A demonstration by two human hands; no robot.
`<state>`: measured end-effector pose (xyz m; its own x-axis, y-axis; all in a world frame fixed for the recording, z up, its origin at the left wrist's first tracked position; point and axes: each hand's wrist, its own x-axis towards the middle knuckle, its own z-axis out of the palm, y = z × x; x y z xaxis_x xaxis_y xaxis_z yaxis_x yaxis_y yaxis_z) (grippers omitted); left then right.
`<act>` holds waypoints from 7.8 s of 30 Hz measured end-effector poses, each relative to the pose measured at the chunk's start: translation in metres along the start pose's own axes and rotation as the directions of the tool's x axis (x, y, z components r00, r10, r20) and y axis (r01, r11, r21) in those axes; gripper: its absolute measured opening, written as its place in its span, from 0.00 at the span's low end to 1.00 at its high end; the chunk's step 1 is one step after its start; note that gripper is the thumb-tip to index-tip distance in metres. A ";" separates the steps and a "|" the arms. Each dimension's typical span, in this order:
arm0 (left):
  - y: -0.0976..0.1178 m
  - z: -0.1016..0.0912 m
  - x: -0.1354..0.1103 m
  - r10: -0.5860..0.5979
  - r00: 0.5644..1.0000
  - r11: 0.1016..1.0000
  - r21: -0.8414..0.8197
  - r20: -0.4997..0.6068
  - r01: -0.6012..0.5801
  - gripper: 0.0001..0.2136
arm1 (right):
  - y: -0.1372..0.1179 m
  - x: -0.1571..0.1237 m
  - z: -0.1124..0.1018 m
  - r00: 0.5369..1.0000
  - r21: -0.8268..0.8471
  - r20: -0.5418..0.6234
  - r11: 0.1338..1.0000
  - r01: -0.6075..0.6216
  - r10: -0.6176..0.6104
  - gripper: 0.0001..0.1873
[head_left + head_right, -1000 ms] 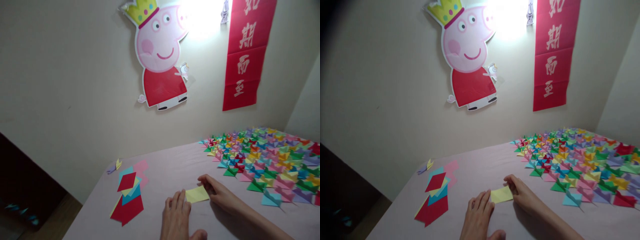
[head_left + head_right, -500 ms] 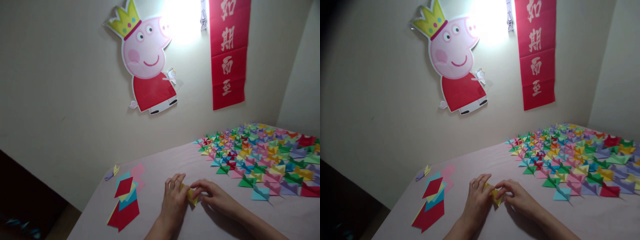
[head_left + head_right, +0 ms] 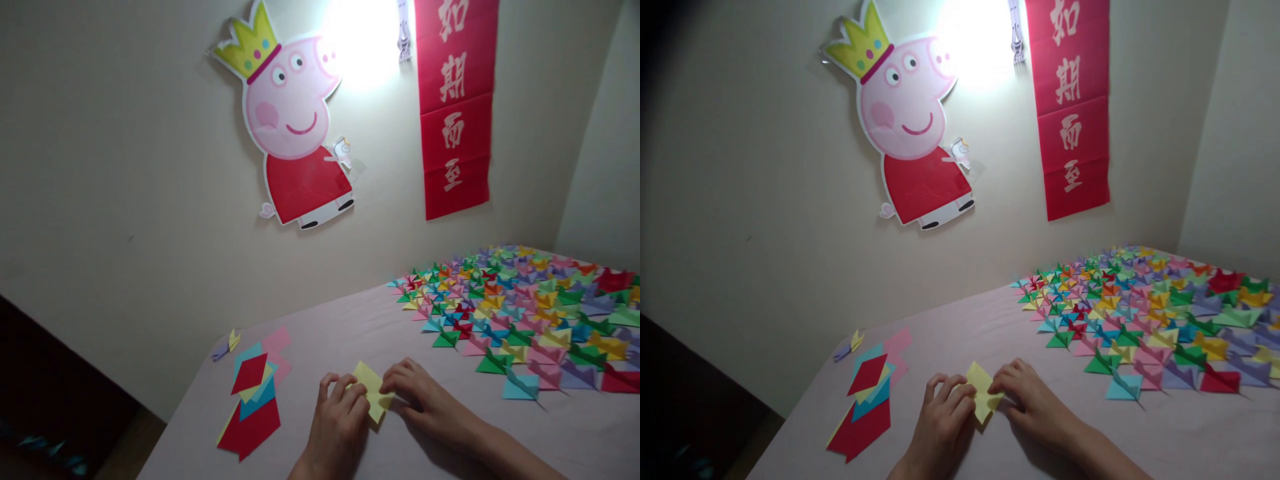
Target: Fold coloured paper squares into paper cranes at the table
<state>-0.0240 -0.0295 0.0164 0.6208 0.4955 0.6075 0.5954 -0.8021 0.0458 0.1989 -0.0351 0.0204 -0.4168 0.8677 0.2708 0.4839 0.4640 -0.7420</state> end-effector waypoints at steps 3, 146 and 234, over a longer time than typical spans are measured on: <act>0.002 -0.008 -0.012 -0.053 0.997 0.994 -0.089 0.050 0.058 0.10 | -0.007 0.000 -0.002 0.994 -0.091 0.060 0.991 0.100 -0.094 0.17; -0.044 0.041 0.067 -0.716 0.580 -0.224 -0.914 0.389 0.338 0.20 | 0.034 0.079 0.006 0.930 0.632 -0.196 0.765 -0.123 0.311 0.26; -0.048 0.049 0.052 -0.675 0.736 0.550 -0.701 -0.054 0.453 0.04 | 0.035 0.079 0.013 0.907 0.182 -0.421 0.978 0.104 -0.018 0.11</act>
<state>0.0051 0.0513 0.0069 0.0278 0.8881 0.4588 0.2514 -0.4504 0.8567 0.1730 0.0475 0.0081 -0.0629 0.8536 0.5171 0.2895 0.5115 -0.8091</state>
